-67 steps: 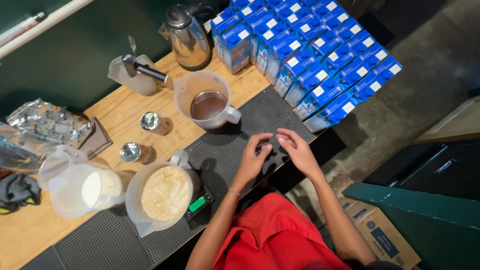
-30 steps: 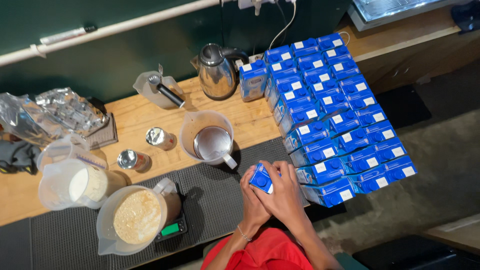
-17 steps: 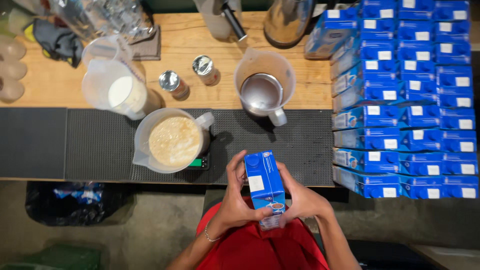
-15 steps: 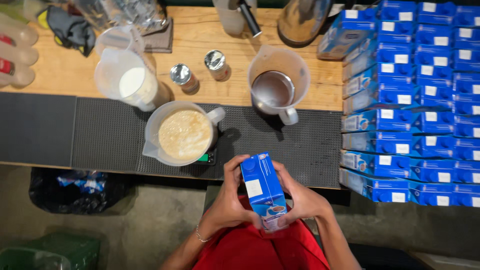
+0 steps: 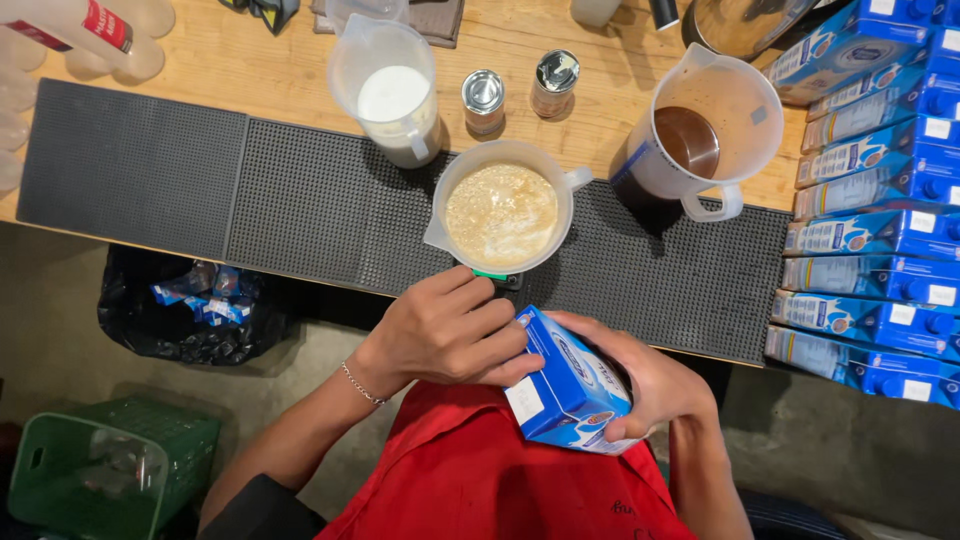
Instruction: The person prepares a beverage by pouring milk from multiple cartons and a brown liquid from a large pitcher into a measuring cup sitting on a scale, then stirs the resulting mixture using a long-handled spoon.
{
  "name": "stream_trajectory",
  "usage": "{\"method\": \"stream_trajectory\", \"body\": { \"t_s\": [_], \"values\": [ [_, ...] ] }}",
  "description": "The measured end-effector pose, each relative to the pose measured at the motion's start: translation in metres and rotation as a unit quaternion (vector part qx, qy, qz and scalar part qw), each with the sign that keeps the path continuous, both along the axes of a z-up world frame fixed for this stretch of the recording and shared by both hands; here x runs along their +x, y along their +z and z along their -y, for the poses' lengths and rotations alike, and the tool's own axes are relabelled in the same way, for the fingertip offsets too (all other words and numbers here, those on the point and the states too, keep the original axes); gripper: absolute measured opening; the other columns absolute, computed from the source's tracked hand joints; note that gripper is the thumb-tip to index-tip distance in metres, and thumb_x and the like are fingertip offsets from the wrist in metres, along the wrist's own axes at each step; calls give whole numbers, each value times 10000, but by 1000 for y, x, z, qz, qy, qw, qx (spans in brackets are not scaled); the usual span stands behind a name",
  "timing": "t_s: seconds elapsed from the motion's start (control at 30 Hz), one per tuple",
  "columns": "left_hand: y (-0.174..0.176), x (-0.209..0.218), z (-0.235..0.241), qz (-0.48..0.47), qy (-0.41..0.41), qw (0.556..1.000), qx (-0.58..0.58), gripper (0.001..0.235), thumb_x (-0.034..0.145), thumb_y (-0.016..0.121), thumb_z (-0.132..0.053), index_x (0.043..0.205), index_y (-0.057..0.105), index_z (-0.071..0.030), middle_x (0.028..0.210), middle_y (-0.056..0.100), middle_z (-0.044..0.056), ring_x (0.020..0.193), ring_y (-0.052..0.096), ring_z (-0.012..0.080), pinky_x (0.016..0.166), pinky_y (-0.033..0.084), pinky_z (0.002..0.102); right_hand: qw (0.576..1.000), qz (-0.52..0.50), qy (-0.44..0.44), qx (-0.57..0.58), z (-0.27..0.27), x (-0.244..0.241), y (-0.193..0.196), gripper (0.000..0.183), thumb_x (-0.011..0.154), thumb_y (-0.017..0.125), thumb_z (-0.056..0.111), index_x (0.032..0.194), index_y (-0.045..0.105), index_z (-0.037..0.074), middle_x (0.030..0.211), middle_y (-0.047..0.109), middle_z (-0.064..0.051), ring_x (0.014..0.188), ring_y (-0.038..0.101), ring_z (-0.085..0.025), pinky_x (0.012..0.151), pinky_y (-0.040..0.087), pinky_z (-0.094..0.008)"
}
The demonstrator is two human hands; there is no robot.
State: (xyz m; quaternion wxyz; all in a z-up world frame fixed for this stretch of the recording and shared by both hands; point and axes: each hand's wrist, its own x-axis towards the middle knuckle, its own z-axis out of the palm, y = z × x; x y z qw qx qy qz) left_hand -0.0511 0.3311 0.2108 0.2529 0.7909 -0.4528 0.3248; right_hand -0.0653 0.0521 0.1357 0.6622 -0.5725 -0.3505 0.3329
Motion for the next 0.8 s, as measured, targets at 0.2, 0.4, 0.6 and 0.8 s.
{"method": "stream_trajectory", "body": {
  "t_s": [0.2, 0.4, 0.6, 0.8],
  "values": [
    [-33, 7, -32, -12, 44, 998, 52, 368, 1012, 469, -238, 657, 495, -143, 593, 364, 11, 509, 459, 186, 485, 415, 282, 933, 151, -198, -261, -47, -46, 6, 1419, 428, 1041, 615, 1587, 384, 127, 1514, 563, -174, 1333, 568, -453, 1072, 374, -701],
    [-2, -3, -46, -280, 167, 942, 79, 535, 1066, 580, -395, 638, 596, -74, 480, 549, 132, 465, 622, 331, 440, 443, 414, 742, 441, -422, -276, -93, -72, -33, 1034, 700, 896, 555, 1532, 458, 126, 1415, 597, -216, 1270, 611, -444, 1018, 489, -580],
    [-1, 23, -62, -251, -155, 953, -72, 358, 1139, 385, -182, 1292, 688, -70, 1294, 693, 161, 1235, 668, 372, 969, 552, 435, 762, 288, -513, -270, -104, -84, -50, 1369, 461, 1036, 452, 1553, 353, -11, 1422, 546, -292, 1232, 605, -477, 1053, 483, -589],
    [-19, 47, -70, -272, -160, 946, -74, 207, 1034, 659, -142, 1220, 719, -75, 1031, 633, 123, 926, 629, 341, 818, 552, 456, 794, 267, -493, -237, -108, -73, -40, 1337, 473, 1034, 398, 1545, 361, -32, 1446, 542, -326, 1177, 628, -505, 1002, 490, -598]
  ]
}}
